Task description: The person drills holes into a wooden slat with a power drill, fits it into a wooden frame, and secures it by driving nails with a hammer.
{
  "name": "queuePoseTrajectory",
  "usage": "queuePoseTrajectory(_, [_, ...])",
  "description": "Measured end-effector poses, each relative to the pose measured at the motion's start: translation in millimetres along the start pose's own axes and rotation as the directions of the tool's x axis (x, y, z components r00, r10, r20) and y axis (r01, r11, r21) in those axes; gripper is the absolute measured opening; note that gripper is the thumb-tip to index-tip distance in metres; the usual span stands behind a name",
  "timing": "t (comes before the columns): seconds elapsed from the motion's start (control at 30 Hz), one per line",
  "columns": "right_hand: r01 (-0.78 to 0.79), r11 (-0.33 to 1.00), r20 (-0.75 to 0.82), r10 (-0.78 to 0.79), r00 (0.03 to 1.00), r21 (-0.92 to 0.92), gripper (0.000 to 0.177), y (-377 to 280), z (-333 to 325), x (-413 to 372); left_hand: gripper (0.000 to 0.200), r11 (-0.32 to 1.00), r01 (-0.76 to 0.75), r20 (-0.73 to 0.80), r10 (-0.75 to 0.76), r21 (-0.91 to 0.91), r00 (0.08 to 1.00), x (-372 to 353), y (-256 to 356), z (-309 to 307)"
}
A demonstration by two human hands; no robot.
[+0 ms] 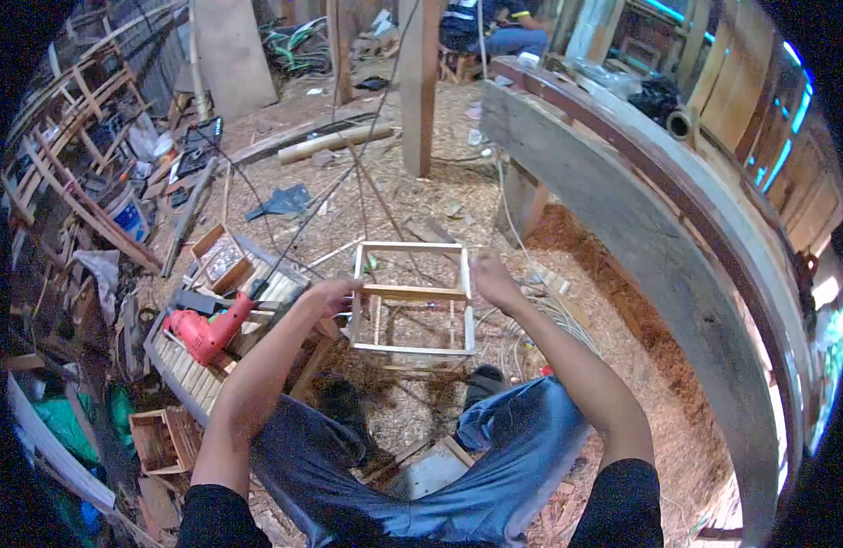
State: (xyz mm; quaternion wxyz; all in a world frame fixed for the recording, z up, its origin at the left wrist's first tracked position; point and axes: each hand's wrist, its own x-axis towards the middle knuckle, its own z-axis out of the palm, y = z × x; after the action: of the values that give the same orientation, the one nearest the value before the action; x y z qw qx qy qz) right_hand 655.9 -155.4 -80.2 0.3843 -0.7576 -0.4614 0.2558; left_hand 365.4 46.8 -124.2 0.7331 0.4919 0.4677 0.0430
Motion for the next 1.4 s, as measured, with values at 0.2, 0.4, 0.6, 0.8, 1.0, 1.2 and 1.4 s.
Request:
queuePoseTrajectory(0.2, [-0.587,0.785,0.354,0.501,0.790,0.200,0.089,0,10,-9,0.046,0.998,0.048,0.025,-0.047,-0.041,0.999,-25,12,32])
queuePoseTrajectory(0.4, [-0.582,0.772,0.189,0.550,0.813,0.255,0.081,3,35,-3,0.049,0.995,-0.001,-0.006,0.000,-0.101,1.000,-20,5,46])
queuePoseTrajectory(0.6, [-0.512,0.846,0.181,0.485,0.855,0.148,0.069,10,35,-2,0.037,0.997,-0.076,-0.091,0.078,0.023,0.993,-25,1,51])
queuePoseTrajectory(0.8, [-0.455,0.869,0.121,0.439,0.890,0.194,0.062,43,54,8,0.038,0.979,-0.198,-0.201,0.204,0.048,0.958,-7,-17,54])
queuePoseTrajectory(1.0, [-0.580,0.791,0.095,0.573,0.814,0.195,0.074,24,53,3,0.037,0.978,-0.209,-0.186,0.210,0.021,0.960,3,-33,47])
queuePoseTrajectory(1.2, [-0.583,0.792,0.050,0.585,0.810,0.184,0.071,25,55,8,0.051,0.909,-0.205,-0.274,0.314,0.362,0.909,25,-36,41])
queuePoseTrajectory(1.4, [-0.572,0.610,0.336,0.465,0.819,0.549,0.058,-45,-10,-15,0.043,0.954,-0.299,-0.132,0.292,-0.035,0.947,-63,37,62])
